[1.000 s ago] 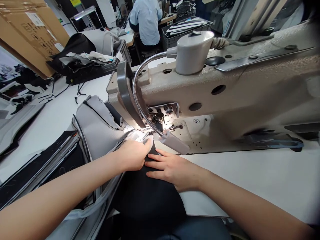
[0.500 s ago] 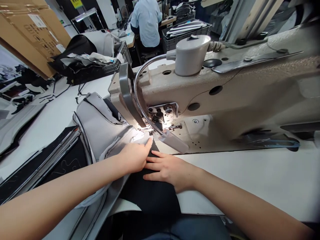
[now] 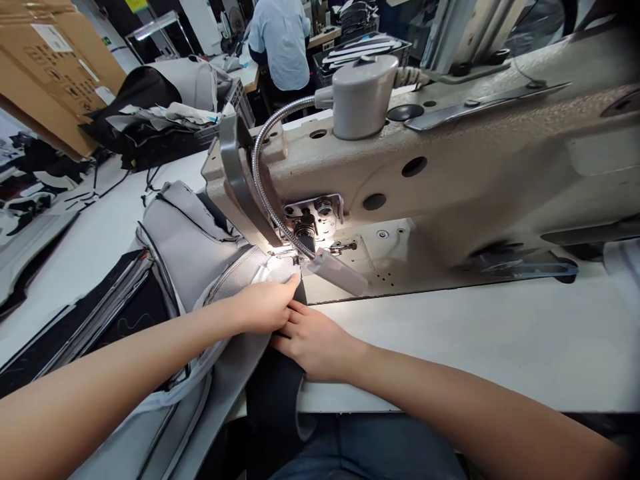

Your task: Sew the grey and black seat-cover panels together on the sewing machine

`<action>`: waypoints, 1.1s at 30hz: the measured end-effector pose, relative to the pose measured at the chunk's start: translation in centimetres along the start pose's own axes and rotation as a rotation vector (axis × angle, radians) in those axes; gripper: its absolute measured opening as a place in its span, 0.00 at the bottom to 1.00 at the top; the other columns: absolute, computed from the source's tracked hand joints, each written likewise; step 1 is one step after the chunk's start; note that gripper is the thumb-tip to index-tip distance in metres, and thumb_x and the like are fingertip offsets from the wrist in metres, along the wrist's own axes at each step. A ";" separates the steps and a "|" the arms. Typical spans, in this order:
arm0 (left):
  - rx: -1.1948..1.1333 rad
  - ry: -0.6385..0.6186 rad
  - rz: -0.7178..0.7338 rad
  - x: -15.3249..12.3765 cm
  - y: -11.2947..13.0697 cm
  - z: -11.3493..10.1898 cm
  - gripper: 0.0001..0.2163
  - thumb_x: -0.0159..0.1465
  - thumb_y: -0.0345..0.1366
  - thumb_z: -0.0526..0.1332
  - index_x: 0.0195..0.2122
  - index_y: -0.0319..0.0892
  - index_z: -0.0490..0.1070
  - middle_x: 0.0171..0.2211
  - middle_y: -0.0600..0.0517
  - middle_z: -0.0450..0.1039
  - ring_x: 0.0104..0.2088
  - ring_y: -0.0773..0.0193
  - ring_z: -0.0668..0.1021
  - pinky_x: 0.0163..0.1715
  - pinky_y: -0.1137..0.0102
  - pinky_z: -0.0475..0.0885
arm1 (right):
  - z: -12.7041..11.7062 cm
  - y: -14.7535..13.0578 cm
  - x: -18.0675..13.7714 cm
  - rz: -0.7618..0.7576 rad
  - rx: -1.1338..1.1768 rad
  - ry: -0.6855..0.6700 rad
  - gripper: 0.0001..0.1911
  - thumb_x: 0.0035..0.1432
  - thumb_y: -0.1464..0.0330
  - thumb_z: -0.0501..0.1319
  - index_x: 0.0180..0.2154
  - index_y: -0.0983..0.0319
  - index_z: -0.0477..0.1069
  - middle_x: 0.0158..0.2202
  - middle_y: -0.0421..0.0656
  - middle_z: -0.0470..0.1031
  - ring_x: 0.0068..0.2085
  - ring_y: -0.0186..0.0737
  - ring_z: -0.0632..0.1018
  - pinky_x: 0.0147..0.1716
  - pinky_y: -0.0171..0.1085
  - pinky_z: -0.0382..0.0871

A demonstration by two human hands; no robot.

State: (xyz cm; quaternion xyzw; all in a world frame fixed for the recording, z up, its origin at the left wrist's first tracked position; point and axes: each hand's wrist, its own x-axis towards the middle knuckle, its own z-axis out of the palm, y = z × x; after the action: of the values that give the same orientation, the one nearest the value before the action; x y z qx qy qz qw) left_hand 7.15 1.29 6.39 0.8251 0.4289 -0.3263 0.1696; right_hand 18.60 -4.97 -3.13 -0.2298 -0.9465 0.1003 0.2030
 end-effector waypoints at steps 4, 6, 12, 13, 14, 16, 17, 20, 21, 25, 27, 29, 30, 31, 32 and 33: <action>0.105 0.126 -0.070 0.1 1.1 0.6 0.22 0.58 0.26 0.50 0.56 0.35 0.58 0.33 0.44 0.75 0.31 0.54 0.77 0.27 0.68 0.67 | 0.2 -0.7 0.7 0.103 -0.017 -0.056 0.15 0.52 0.66 0.60 0.41 0.65 0.74 0.43 0.51 0.73 0.52 0.52 0.67 0.61 0.52 0.45; 0.180 0.189 -0.124 -0.2 1.7 1.6 0.24 0.60 0.25 0.49 0.59 0.35 0.54 0.35 0.42 0.75 0.33 0.53 0.77 0.29 0.66 0.68 | 0.4 -1.7 0.7 0.109 0.018 -0.072 0.19 0.53 0.60 0.60 0.45 0.63 0.73 0.45 0.51 0.72 0.53 0.55 0.66 0.59 0.57 0.44; 0.179 -0.001 -0.221 -2.2 1.4 3.8 0.36 0.59 0.23 0.50 0.67 0.35 0.32 0.33 0.42 0.75 0.33 0.51 0.79 0.30 0.65 0.70 | 1.0 -5.3 -0.1 0.037 -0.007 -0.093 0.37 0.51 0.53 0.62 0.56 0.70 0.62 0.55 0.56 0.65 0.58 0.55 0.61 0.62 0.53 0.43; 0.141 -0.026 -0.202 -2.5 1.0 3.7 0.37 0.59 0.23 0.50 0.67 0.34 0.30 0.33 0.42 0.76 0.33 0.52 0.79 0.29 0.66 0.70 | 1.1 -5.7 -0.2 0.040 -0.017 -0.082 0.37 0.52 0.53 0.62 0.56 0.70 0.62 0.55 0.57 0.65 0.59 0.55 0.61 0.62 0.51 0.44; 0.092 -0.033 -0.169 -2.6 0.7 3.5 0.37 0.59 0.24 0.50 0.67 0.35 0.30 0.33 0.43 0.76 0.33 0.53 0.79 0.29 0.67 0.69 | 1.3 -6.0 -0.2 0.046 -0.022 -0.072 0.36 0.52 0.54 0.63 0.56 0.71 0.61 0.55 0.57 0.64 0.59 0.55 0.61 0.62 0.51 0.44; -0.023 -0.008 -0.085 -2.8 0.0 2.9 0.36 0.59 0.27 0.49 0.67 0.36 0.32 0.34 0.44 0.76 0.33 0.56 0.78 0.28 0.70 0.68 | 1.6 -6.5 0.0 0.064 -0.021 -0.042 0.35 0.53 0.55 0.62 0.56 0.70 0.61 0.55 0.56 0.64 0.59 0.56 0.60 0.62 0.50 0.44; -0.078 0.008 -0.053 -2.8 -0.2 2.7 0.35 0.59 0.28 0.49 0.67 0.36 0.33 0.35 0.44 0.76 0.33 0.57 0.78 0.28 0.71 0.68 | 1.8 -6.6 0.2 0.076 -0.017 -0.027 0.34 0.54 0.57 0.62 0.56 0.70 0.61 0.55 0.55 0.64 0.59 0.55 0.61 0.62 0.50 0.45; -0.165 0.032 -0.033 -2.4 -0.4 2.5 0.34 0.59 0.29 0.49 0.67 0.36 0.37 0.39 0.43 0.75 0.36 0.57 0.78 0.31 0.71 0.68 | 2.8 -7.0 0.9 0.110 -0.001 0.002 0.24 0.58 0.62 0.57 0.53 0.69 0.65 0.51 0.54 0.68 0.55 0.54 0.64 0.61 0.53 0.47; -0.174 0.036 -0.041 -2.2 -0.3 2.5 0.34 0.59 0.29 0.49 0.67 0.36 0.38 0.40 0.42 0.75 0.38 0.56 0.77 0.32 0.70 0.68 | 3.1 -7.1 1.2 0.117 0.005 0.001 0.21 0.59 0.64 0.56 0.50 0.69 0.67 0.48 0.53 0.70 0.53 0.54 0.66 0.60 0.53 0.49; -0.198 0.079 -0.053 -1.0 0.3 2.4 0.35 0.58 0.29 0.49 0.66 0.33 0.37 0.47 0.38 0.72 0.45 0.52 0.76 0.36 0.68 0.69 | 3.9 -7.3 1.6 0.138 0.020 -0.016 0.14 0.60 0.67 0.55 0.42 0.68 0.72 0.40 0.53 0.74 0.47 0.53 0.70 0.57 0.55 0.54; -0.196 0.098 -0.056 -0.3 0.5 2.0 0.34 0.58 0.28 0.49 0.66 0.32 0.39 0.46 0.38 0.73 0.45 0.52 0.76 0.36 0.67 0.69 | 4.1 -7.3 1.9 0.145 0.024 -0.006 0.14 0.59 0.67 0.55 0.42 0.68 0.73 0.40 0.54 0.74 0.47 0.54 0.70 0.56 0.56 0.54; -0.182 0.104 -0.059 0.3 0.6 1.5 0.32 0.57 0.28 0.49 0.64 0.31 0.44 0.44 0.37 0.74 0.43 0.51 0.77 0.35 0.66 0.69 | 4.2 -7.4 2.3 0.160 0.028 0.021 0.14 0.59 0.68 0.55 0.43 0.68 0.73 0.42 0.54 0.74 0.49 0.56 0.69 0.57 0.57 0.53; -0.172 0.112 -0.060 0.6 0.7 1.4 0.30 0.57 0.28 0.49 0.63 0.30 0.47 0.43 0.37 0.74 0.42 0.50 0.77 0.34 0.66 0.69 | 4.2 -7.5 2.6 0.175 0.030 0.039 0.15 0.60 0.69 0.54 0.45 0.68 0.72 0.44 0.54 0.74 0.51 0.56 0.68 0.58 0.58 0.53; -0.158 0.127 -0.067 0.9 0.8 1.3 0.29 0.57 0.27 0.48 0.62 0.30 0.49 0.42 0.37 0.74 0.41 0.50 0.77 0.33 0.66 0.70 | 4.3 -7.6 2.9 0.194 0.032 0.052 0.15 0.60 0.70 0.53 0.46 0.68 0.71 0.46 0.54 0.73 0.53 0.56 0.67 0.59 0.58 0.52; -0.139 0.148 -0.079 1.1 1.0 1.4 0.29 0.57 0.27 0.48 0.62 0.30 0.50 0.40 0.37 0.75 0.40 0.50 0.78 0.33 0.65 0.70 | 4.3 -7.7 3.2 0.217 0.031 0.058 0.16 0.61 0.70 0.52 0.48 0.68 0.70 0.48 0.54 0.72 0.55 0.56 0.65 0.59 0.58 0.52; -0.114 0.174 -0.096 1.3 1.1 1.6 0.29 0.57 0.26 0.48 0.62 0.30 0.50 0.39 0.37 0.75 0.39 0.50 0.78 0.33 0.65 0.70 | 4.4 -7.9 3.4 0.239 0.028 0.056 0.16 0.62 0.71 0.52 0.49 0.68 0.69 0.49 0.55 0.71 0.56 0.56 0.65 0.59 0.58 0.52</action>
State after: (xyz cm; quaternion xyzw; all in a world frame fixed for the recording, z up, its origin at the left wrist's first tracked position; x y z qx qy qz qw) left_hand 7.99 0.55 4.29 0.8179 0.4987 -0.2364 0.1626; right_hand 10.82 -10.63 -3.64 -0.3408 -0.9049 0.1308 0.2191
